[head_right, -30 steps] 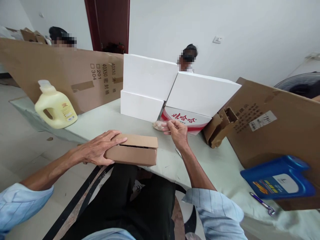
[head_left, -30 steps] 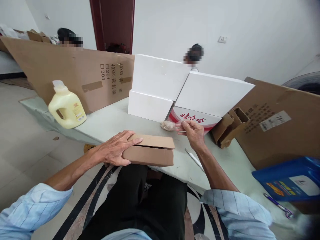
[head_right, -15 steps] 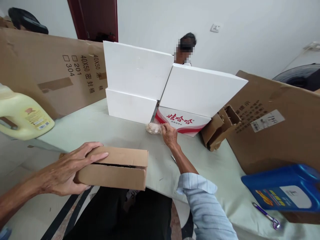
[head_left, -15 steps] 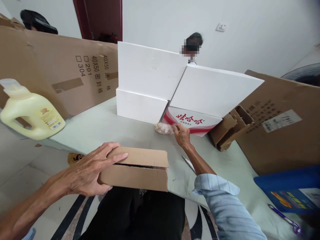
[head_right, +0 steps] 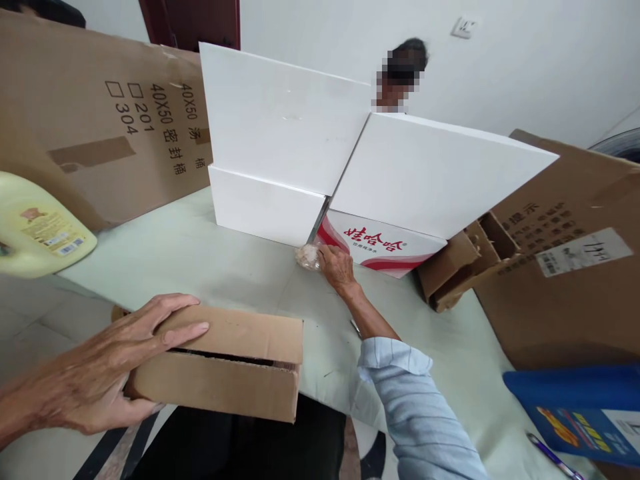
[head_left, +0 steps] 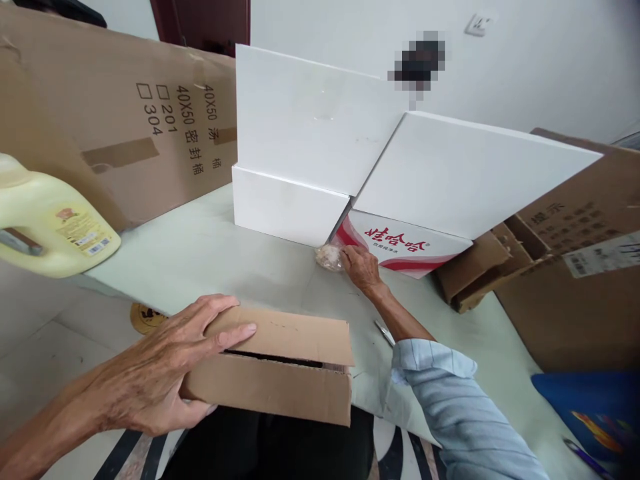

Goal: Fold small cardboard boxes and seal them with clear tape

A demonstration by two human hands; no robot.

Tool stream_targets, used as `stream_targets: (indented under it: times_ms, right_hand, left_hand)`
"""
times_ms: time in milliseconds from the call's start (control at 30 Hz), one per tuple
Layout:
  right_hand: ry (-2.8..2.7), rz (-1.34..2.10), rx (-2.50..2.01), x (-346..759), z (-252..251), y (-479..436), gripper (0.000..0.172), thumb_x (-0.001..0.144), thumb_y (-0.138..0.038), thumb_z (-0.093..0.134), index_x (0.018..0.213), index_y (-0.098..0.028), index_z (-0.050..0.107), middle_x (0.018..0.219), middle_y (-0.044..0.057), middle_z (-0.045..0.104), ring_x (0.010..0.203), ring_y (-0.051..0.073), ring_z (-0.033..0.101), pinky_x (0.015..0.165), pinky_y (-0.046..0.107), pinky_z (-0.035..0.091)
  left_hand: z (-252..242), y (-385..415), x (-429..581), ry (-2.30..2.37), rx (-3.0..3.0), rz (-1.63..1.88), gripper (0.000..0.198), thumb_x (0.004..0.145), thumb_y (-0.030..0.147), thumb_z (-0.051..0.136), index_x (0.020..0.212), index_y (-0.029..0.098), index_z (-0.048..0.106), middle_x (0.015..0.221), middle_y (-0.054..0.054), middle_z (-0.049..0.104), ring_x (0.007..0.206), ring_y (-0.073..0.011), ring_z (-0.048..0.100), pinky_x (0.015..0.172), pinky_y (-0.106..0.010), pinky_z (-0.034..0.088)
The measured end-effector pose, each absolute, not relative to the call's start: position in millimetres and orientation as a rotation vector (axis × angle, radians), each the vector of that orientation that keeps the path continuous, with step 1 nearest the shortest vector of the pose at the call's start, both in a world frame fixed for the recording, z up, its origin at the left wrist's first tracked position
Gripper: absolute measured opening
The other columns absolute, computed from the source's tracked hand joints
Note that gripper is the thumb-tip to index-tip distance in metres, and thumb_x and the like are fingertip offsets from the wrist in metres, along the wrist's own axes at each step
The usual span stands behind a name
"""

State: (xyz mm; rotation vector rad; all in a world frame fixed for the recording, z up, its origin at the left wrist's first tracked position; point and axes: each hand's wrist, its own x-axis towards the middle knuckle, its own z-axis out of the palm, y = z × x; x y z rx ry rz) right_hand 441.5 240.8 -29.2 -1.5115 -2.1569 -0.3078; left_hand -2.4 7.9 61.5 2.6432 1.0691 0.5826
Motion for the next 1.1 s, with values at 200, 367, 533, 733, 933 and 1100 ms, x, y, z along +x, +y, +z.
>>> stream_targets:
  times_ms: [200, 367, 533, 733, 933, 1100]
  right_hand:
    - [-2.272, -0.377, -1.492, 443.4, -30.1, 237.4, 0.032, 0.108, -0.034, 0.045, 0.100, -0.021, 0.072, 0.097, 0.013, 0.077, 0.090, 0.027, 0.067, 0.068, 0.034, 0.042]
    - [-2.324, -0.318, -1.469, 446.7, -34.2, 237.3, 0.026, 0.107, -0.031, 0.049, 0.098, -0.020, 0.070, 0.101, 0.014, 0.076, 0.093, 0.029, 0.066, 0.071, 0.035, 0.044]
    - [-2.380, -0.469, -1.463, 448.2, -40.2, 235.4, 0.029, 0.108, -0.030, 0.045, 0.103, -0.020, 0.071, 0.096, 0.014, 0.076, 0.091, 0.029, 0.064, 0.070, 0.036, 0.045]
    - [-2.402, -0.460, -1.425, 446.3, -47.9, 226.9, 0.030, 0.108, -0.032, 0.045, 0.106, -0.018, 0.071, 0.118, 0.018, 0.076, 0.095, 0.030, 0.062, 0.082, 0.041, 0.049]
    - [-2.231, -0.244, -1.383, 446.4, -61.4, 226.0, 0.030, 0.106, -0.042, 0.052, 0.109, -0.021, 0.075, 0.140, 0.015, 0.071, 0.110, 0.032, 0.063, 0.101, 0.047, 0.050]
    - [-2.109, -0.153, -1.399, 448.9, -68.6, 236.5, 0.031, 0.106, -0.036, 0.047, 0.102, -0.023, 0.075, 0.133, 0.013, 0.075, 0.117, 0.030, 0.066, 0.105, 0.049, 0.049]
  left_hand:
    - [59.9, 8.2, -3.4, 1.074, 2.632, 0.568, 0.109, 0.066, 0.018, 0.081, 0.165, 0.042, 0.040, 0.164, -0.012, 0.042, 0.141, -0.0387, 0.055, 0.104, -0.048, 0.063]
    - [59.3, 7.6, -3.8, 1.079, 2.626, 0.586, 0.109, 0.066, 0.016, 0.079, 0.164, 0.041, 0.041, 0.164, -0.011, 0.041, 0.143, -0.0378, 0.053, 0.105, -0.047, 0.062]
    - [58.2, 7.5, -3.0, 1.073, 2.620, 0.588, 0.107, 0.066, 0.016, 0.078, 0.164, 0.041, 0.041, 0.164, -0.012, 0.041, 0.141, -0.0379, 0.054, 0.103, -0.047, 0.063]
    - [58.6, 7.8, -1.7, 1.070, 2.605, 0.606, 0.109, 0.065, 0.014, 0.078, 0.164, 0.041, 0.040, 0.162, -0.012, 0.043, 0.141, -0.0385, 0.054, 0.104, -0.047, 0.062]
    - [59.8, 6.6, -2.8, 1.059, 2.615, 0.584, 0.106, 0.067, 0.011, 0.077, 0.164, 0.038, 0.042, 0.164, -0.013, 0.039, 0.144, -0.0369, 0.051, 0.106, -0.045, 0.061]
    - [60.4, 6.2, -1.5, 1.055, 2.611, 0.616, 0.105, 0.066, 0.010, 0.077, 0.163, 0.036, 0.045, 0.164, -0.013, 0.040, 0.144, -0.0367, 0.052, 0.107, -0.044, 0.060]
